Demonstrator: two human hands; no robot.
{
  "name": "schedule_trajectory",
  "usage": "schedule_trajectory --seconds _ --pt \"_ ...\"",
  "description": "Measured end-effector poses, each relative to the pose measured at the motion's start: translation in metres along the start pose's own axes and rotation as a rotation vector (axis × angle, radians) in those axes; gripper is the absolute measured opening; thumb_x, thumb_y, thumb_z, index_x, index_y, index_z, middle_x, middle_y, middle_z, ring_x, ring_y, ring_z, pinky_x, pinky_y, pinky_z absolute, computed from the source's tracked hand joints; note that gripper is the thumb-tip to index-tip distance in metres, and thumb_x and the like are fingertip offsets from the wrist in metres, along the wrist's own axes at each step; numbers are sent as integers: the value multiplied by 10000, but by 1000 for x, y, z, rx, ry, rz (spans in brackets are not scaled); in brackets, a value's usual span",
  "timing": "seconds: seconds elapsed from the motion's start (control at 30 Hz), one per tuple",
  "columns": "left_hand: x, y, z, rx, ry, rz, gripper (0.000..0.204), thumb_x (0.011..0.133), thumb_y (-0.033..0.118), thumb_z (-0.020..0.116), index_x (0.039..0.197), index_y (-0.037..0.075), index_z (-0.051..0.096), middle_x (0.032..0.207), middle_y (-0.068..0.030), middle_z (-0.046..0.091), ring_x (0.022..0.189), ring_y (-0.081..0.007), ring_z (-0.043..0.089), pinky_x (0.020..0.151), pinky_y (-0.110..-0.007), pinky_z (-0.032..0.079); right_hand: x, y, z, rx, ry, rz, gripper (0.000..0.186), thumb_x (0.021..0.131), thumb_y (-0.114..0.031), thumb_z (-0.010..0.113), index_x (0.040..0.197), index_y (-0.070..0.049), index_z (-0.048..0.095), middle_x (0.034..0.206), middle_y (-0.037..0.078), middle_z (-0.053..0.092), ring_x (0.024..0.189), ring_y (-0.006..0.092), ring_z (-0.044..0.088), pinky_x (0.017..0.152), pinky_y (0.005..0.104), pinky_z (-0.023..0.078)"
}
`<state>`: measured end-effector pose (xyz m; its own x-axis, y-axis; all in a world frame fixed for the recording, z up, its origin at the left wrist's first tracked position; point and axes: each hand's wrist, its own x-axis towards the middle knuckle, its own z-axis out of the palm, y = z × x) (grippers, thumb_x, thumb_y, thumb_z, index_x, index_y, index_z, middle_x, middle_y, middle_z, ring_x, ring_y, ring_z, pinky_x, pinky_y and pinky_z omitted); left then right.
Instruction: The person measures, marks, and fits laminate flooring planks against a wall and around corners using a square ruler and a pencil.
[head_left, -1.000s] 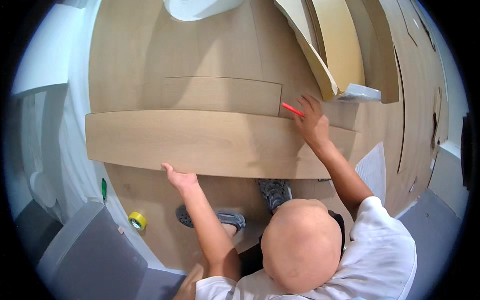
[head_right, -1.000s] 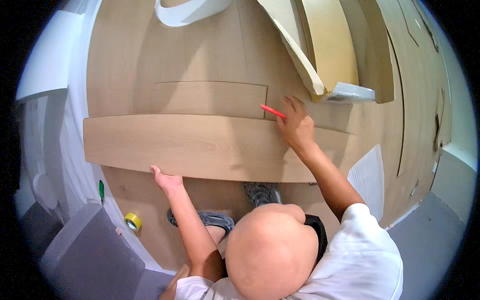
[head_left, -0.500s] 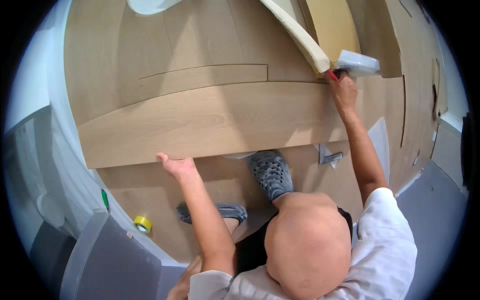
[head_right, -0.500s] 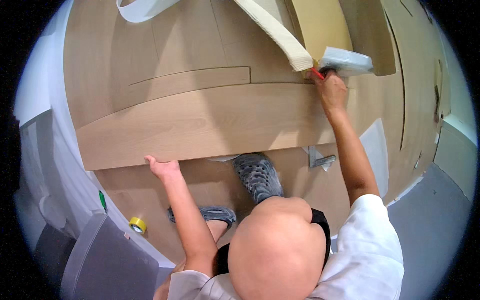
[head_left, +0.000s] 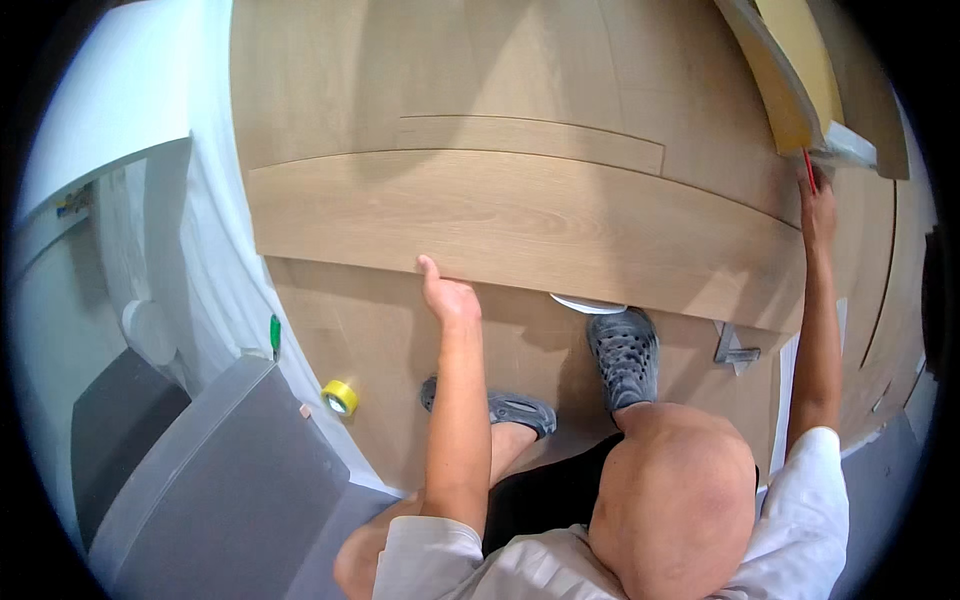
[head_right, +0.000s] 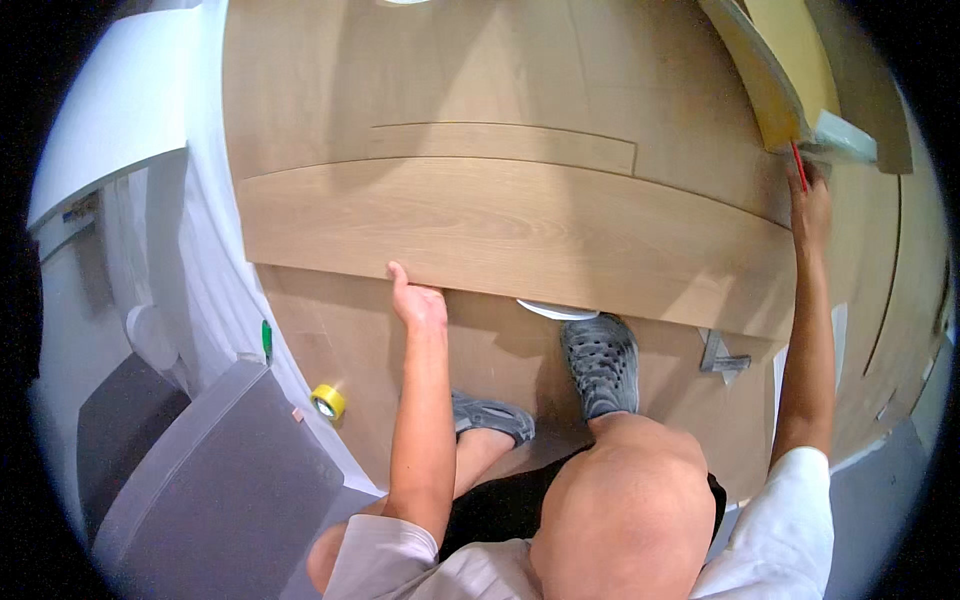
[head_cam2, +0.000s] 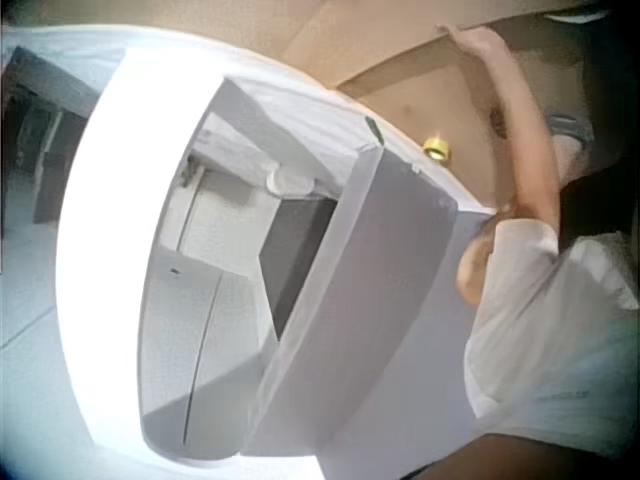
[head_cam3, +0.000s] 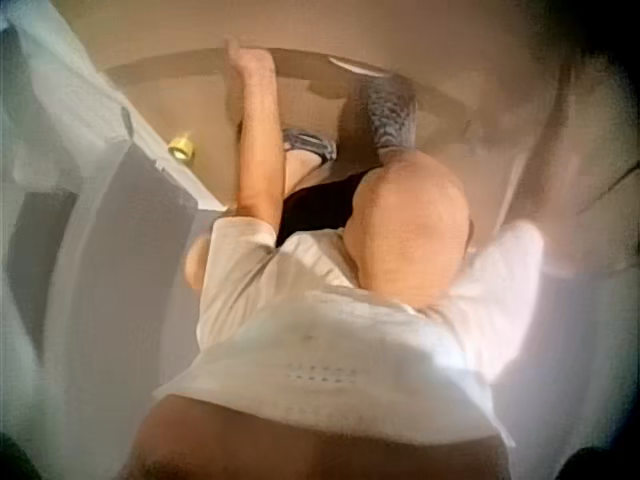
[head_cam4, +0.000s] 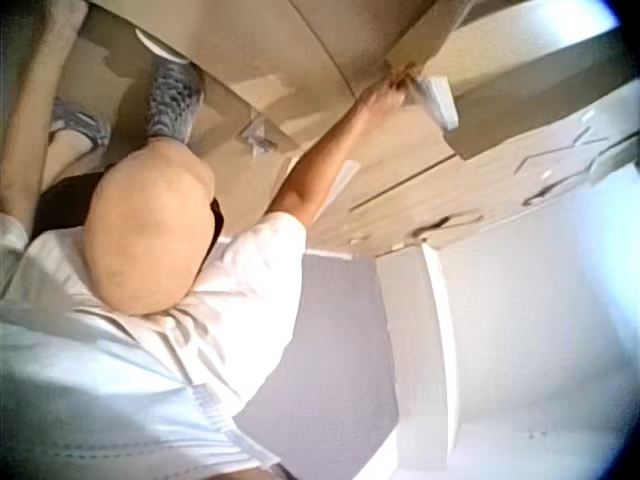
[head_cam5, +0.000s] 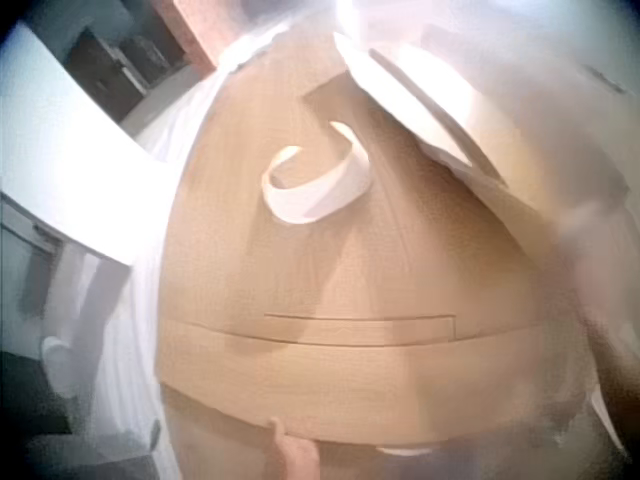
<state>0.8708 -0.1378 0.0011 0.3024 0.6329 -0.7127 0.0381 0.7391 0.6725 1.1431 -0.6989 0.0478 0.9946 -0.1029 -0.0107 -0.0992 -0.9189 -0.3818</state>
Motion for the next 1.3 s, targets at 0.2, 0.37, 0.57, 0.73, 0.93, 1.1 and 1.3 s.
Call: schedule_trajectory --seconds 0.2,0.37,0.57,0.73,0.93,1.1,1.3 --pt "5 -8 -5 349 107 -22 692 1053 527 484 1460 -31 441 1344 -164 591 1171 -264 588 982 -397 467 -145 99 -10 -177 28 448 417 992 -341 636 1237 -5 660 1204 164 683 1098 269 651 955 370 484" --pt "-1 14 5 563 34 29 726 1064 511 457 1454 -94 357 1370 -299 501 1223 -424 559 1002 -534 515 -182 77 -3 -149 163 382 368 951 -325 686 1180 -37 682 1137 175 672 1048 340 639 922 397 499" --pt "21 18 -14 607 -72 -54 757 1042 540 498 1432 -98 378 1328 -270 536 1082 -419 613 886 -496 554 -224 62 -26 -240 130 384 322 966 -340 673 1051 -30 666 1037 173 672 962 343 650 834 424 515" --pt "26 18 -13 621 -22 -93 742 1037 548 501 1325 -134 449 1176 -269 603 991 -355 663 776 -464 595 -311 -21 -15 -125 -268 77 295 851 -101 748 1101 -22 612 1062 192 638 999 387 622 822 450 511" --pt "17 23 -8 586 -44 -122 675 1053 519 477 1270 -119 491 1029 -240 659 814 -334 697 652 -407 614 -354 -11 -3 -102 -460 85 371 805 -44 741 1108 -8 531 1010 189 553 952 419 572 786 478 487" --pt "13 19 -4 565 -53 -113 648 1058 522 459 1247 -96 520 1047 -256 671 840 -333 708 650 -405 609 -356 19 -17 -50 -488 209 267 880 -167 728 1021 -20 555 993 163 615 884 341 633 714 428 485" --pt "19 14 -11 541 -79 -78 642 1056 521 467 1229 -94 522 982 -234 686 788 -331 715 603 -388 615 -275 39 11 848 -247 1230 395 1006 -460 595 1185 -108 601 1092 121 709 848 176 705 495 255 391"
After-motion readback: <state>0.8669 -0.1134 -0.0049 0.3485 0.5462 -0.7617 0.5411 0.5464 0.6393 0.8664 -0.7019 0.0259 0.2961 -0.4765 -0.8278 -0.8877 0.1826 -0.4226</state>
